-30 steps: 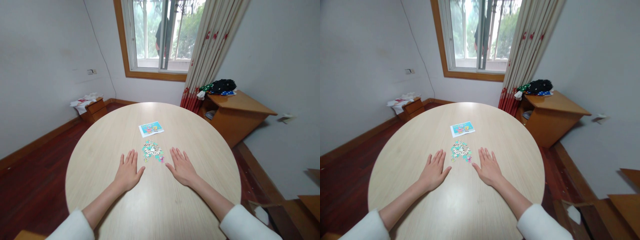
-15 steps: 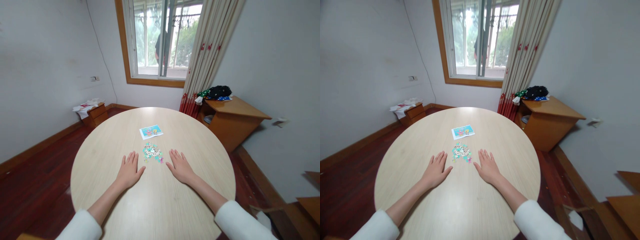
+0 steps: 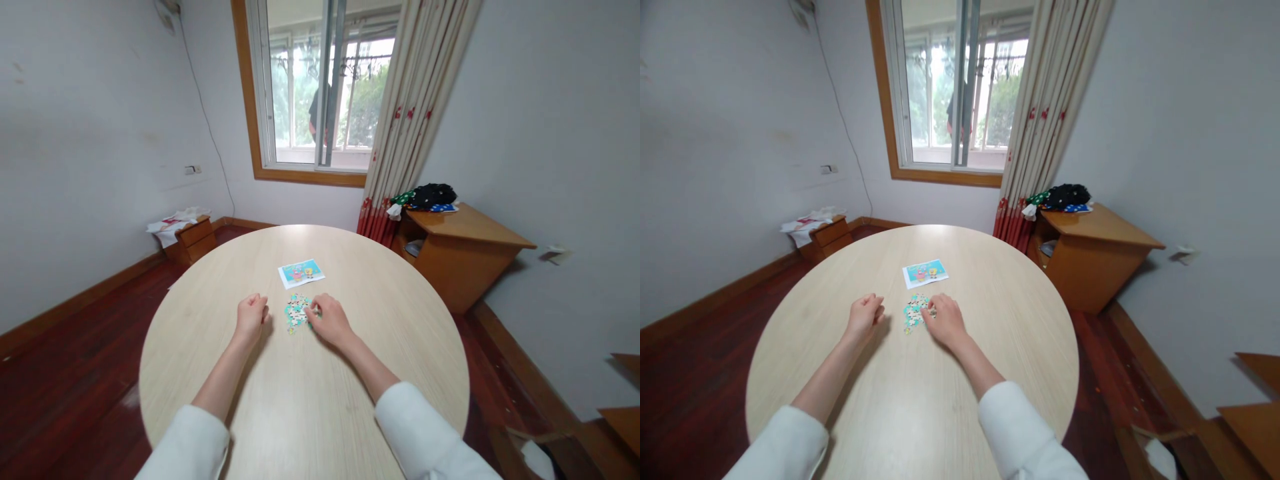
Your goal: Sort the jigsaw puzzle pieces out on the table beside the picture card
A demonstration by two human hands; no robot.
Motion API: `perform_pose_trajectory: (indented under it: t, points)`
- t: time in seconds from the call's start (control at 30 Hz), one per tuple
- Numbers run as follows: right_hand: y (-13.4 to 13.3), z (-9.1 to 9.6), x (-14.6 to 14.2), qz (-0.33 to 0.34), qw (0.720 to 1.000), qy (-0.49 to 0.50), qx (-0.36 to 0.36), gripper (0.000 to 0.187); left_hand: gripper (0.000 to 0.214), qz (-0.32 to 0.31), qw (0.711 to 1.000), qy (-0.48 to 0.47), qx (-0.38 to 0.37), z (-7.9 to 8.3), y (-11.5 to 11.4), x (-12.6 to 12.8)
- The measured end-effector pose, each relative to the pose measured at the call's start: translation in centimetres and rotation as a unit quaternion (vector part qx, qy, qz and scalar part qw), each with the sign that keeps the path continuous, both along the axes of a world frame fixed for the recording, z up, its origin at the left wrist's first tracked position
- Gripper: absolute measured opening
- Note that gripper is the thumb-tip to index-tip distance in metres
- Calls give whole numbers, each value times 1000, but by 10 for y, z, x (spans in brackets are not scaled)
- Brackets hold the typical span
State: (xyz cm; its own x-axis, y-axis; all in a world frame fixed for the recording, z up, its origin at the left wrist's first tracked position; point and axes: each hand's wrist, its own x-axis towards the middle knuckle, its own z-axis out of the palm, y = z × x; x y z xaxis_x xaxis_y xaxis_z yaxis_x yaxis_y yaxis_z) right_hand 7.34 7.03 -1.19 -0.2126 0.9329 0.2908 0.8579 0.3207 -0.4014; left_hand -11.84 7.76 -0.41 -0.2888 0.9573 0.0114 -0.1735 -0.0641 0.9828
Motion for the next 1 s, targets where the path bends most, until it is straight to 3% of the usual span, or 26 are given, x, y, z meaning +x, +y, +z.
perform_pose_trajectory:
  t: [0.1, 0.13, 0.33, 0.47, 0.73, 0.87, 1.0]
  points:
    - [5, -18, -21, 78, 996, -34, 16, 69, 41, -23, 996, -81, -15, 0, 2, -5]
    - [7, -23, -26, 79, 996, -46, 11, 71, 41, -28, 994, -104, -21, -1, 2, -8]
    - [27, -26, -27, 32, 998, -56, 21, 35, 43, -45, 977, -200, -55, -12, 3, -19]
    - [46, -28, -9, 9, 999, -41, 21, 24, 42, -46, 970, -231, -66, -14, 6, -22]
    - [70, -35, 35, -41, 995, 78, 51, 33, 42, -34, 948, -304, -89, -18, 7, -26]
    - [66, -29, 44, -104, 994, 21, 0, 40, 42, -26, 944, -317, -92, -19, 10, -32]
    - [49, -21, 26, -124, 991, -59, 3, 43, 41, -24, 940, -327, -91, -18, 11, -35]
